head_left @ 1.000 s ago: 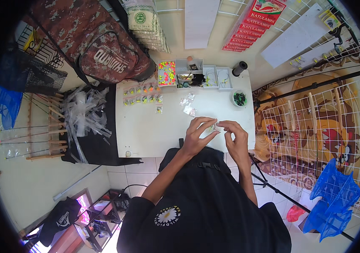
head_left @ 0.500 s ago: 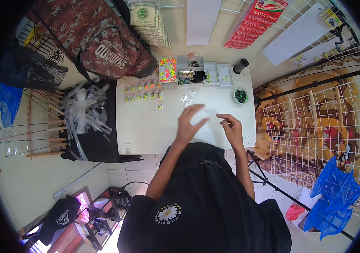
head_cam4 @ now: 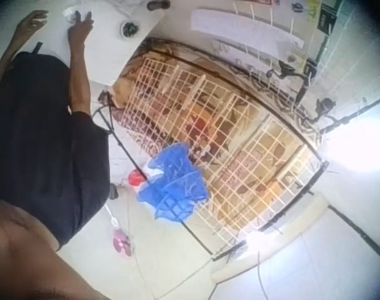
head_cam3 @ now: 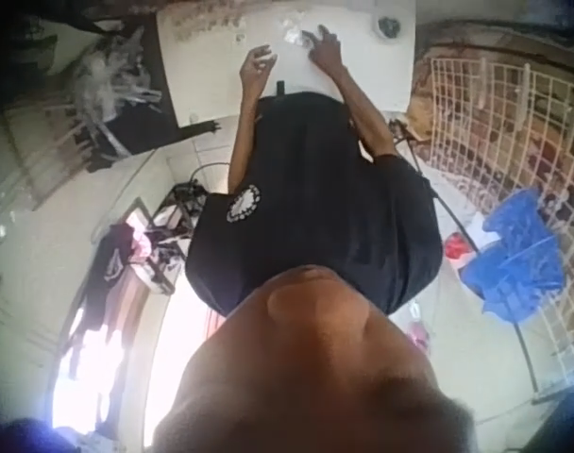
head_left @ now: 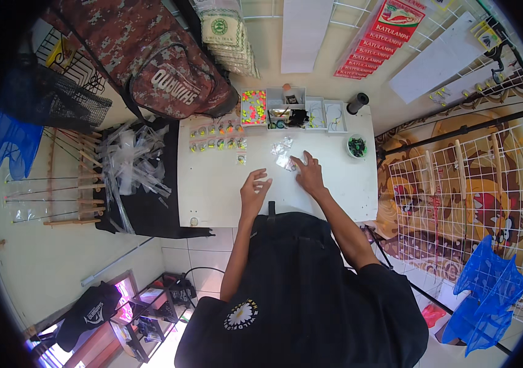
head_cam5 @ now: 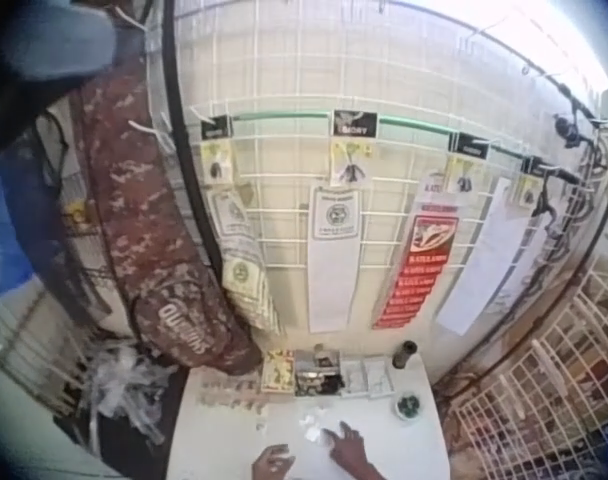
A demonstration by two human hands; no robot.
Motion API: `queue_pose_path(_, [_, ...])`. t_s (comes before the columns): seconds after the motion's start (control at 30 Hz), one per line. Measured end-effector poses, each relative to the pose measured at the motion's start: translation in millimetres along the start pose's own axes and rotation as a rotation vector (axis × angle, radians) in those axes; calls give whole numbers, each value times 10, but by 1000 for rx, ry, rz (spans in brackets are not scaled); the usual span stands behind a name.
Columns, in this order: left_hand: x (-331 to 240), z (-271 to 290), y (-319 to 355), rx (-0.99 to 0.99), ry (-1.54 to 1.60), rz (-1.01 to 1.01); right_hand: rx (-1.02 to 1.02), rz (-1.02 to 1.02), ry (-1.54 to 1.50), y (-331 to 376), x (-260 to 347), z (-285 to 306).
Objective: Assembling small fishing hooks and lure components at a workstation.
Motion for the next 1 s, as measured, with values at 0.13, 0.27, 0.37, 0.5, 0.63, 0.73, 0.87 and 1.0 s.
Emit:
queue_pose_path(0.13, [5,-51,-8,62,-7,47,29,32,89,-132,-81,-99])
queue_pose_path(0.27, [27,-57,-24,69,-29,77,89,23,-54,-117,-96,-39])
queue_pose_path(0.37, [-18,-114,-71,108,-49,84,-31,127,-479,-60,-34,183])
queue_pose_path(0.5, [-227,-135,-115,147,-106,-47,142,-126,-1302,162,103,302])
queue_pose_path(0.63, [-742,-322,-114,235,-219,-253,189,1,-1197,338,226,555])
queue_pose_path(0.73, [-967,-440,-96,292,-221,-310,214,68,-1300,400,403,796])
queue_pose_path(0.87, [-1103,-524,-69,293,-202,-336,203,91,-1214,452,451,1013])
queue_pose_path(1.0, [-1158,-526,-29,262,-176,-359,177,83,-1175,494,463,1164])
Point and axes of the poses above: each hand's wrist, its own y-axis away from the middle knuckle, its own z-axis out of the back of the hand, x = y × z, the point moved 8 cm from there along -y, towards the middle knuckle, and after that the axes turned 10 degrees about x, right-handed, at the moved point
